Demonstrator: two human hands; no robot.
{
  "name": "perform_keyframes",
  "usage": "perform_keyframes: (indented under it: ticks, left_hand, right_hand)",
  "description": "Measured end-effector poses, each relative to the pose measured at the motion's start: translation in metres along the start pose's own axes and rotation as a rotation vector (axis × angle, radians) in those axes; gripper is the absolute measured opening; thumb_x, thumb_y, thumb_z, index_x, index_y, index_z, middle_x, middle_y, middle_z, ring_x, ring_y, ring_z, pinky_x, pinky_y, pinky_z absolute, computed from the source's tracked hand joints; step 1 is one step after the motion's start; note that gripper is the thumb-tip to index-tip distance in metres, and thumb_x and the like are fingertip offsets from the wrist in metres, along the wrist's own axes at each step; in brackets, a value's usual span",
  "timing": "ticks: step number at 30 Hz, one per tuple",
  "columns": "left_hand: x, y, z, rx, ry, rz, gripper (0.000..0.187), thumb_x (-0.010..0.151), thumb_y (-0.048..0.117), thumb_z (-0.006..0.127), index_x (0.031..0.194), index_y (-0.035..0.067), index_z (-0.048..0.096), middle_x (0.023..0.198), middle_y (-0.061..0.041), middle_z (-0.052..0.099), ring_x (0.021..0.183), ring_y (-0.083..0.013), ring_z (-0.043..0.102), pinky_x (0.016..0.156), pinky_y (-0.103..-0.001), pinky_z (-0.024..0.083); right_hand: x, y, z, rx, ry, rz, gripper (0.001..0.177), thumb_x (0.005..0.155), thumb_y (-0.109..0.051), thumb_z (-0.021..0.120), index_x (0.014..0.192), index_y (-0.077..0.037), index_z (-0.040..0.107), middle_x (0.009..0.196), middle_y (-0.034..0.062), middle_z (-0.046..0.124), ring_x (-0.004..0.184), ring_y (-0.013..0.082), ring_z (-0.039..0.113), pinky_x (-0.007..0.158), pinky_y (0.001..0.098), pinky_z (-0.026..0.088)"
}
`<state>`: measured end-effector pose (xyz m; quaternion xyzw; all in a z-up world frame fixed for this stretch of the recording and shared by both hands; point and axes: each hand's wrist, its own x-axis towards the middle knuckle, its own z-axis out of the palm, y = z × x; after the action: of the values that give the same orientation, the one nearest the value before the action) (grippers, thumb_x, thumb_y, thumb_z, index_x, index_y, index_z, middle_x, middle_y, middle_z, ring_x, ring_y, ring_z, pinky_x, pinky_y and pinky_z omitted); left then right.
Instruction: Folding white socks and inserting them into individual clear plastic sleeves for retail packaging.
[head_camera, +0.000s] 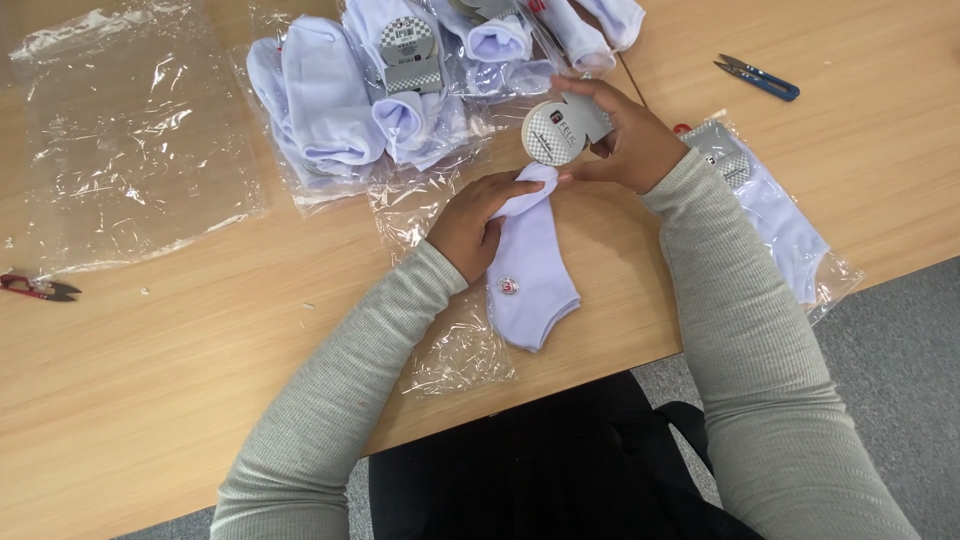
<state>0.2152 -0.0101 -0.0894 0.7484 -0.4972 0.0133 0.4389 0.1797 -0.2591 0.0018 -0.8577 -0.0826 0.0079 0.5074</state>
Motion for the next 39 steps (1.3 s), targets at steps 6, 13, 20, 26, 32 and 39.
perform_keyframes:
  ticks: [6, 13, 20, 26, 32, 39]
  left_hand:
    - [-0.001, 0.009, -0.005, -0.046, 0.005, -0.059, 0.069, 0.084, -0.010, 0.046, 0.144, 0.023, 0.051, 0.150, -0.012, 0.055, 0.135, -0.0326, 0.055, 0.114, -0.045, 0.043]
    - [-0.003, 0.004, -0.002, -0.073, -0.034, -0.056, 0.064, 0.080, -0.008, 0.050, 0.136, 0.022, 0.055, 0.148, -0.013, 0.052, 0.136, -0.0333, 0.052, 0.113, -0.046, 0.044]
    - [-0.002, 0.002, -0.001, -0.104, -0.029, -0.064, 0.064, 0.082, -0.008, 0.049, 0.138, 0.022, 0.054, 0.144, -0.015, 0.051, 0.132, -0.0342, 0.055, 0.112, -0.043, 0.044]
    - [-0.001, 0.005, -0.003, -0.143, -0.005, -0.036, 0.065, 0.083, -0.011, 0.048, 0.139, 0.020, 0.054, 0.141, -0.014, 0.054, 0.131, -0.0326, 0.055, 0.113, -0.042, 0.043]
    - [0.000, 0.007, -0.003, -0.154, 0.007, -0.043, 0.062, 0.082, -0.009, 0.049, 0.138, 0.018, 0.054, 0.138, -0.014, 0.056, 0.129, -0.0326, 0.056, 0.113, -0.042, 0.042]
    - [0.000, 0.008, -0.005, -0.129, 0.125, -0.230, 0.014, 0.100, 0.009, 0.051, 0.110, 0.017, 0.046, 0.105, 0.000, 0.060, 0.059, -0.0138, 0.044, 0.063, -0.032, 0.041]
  right_hand:
    - [0.000, 0.009, -0.001, -0.077, 0.033, -0.113, 0.077, 0.075, -0.003, 0.079, 0.146, -0.017, 0.050, 0.148, 0.0054, 0.048, 0.104, 0.0106, 0.053, 0.072, 0.0205, 0.045]
    - [0.000, 0.014, -0.005, -0.168, -0.012, -0.222, 0.075, 0.077, -0.009, 0.075, 0.147, -0.016, 0.048, 0.150, 0.0101, 0.045, 0.138, 0.0211, 0.046, 0.090, 0.0281, 0.046]
    - [0.005, 0.032, -0.009, -0.397, -0.038, -0.327, 0.074, 0.076, -0.014, 0.063, 0.149, -0.019, 0.051, 0.128, 0.0109, 0.051, 0.118, 0.0300, 0.044, 0.107, 0.0465, 0.033]
    - [0.006, 0.045, -0.007, -0.615, 0.127, -0.386, 0.073, 0.075, -0.027, 0.060, 0.148, -0.024, 0.057, 0.124, 0.0067, 0.052, 0.111, 0.0312, 0.043, 0.093, 0.0480, 0.030]
    - [0.009, 0.064, -0.004, -0.679, 0.127, -0.533, 0.067, 0.077, -0.025, 0.061, 0.144, -0.025, 0.064, 0.111, 0.0017, 0.054, 0.112, 0.0280, 0.044, 0.090, 0.0428, 0.027]
    - [0.011, 0.042, 0.013, -0.341, -0.102, -0.638, 0.067, 0.078, -0.011, 0.052, 0.144, -0.019, 0.062, 0.100, 0.0025, 0.047, 0.102, 0.0249, 0.039, 0.099, 0.0390, 0.029]
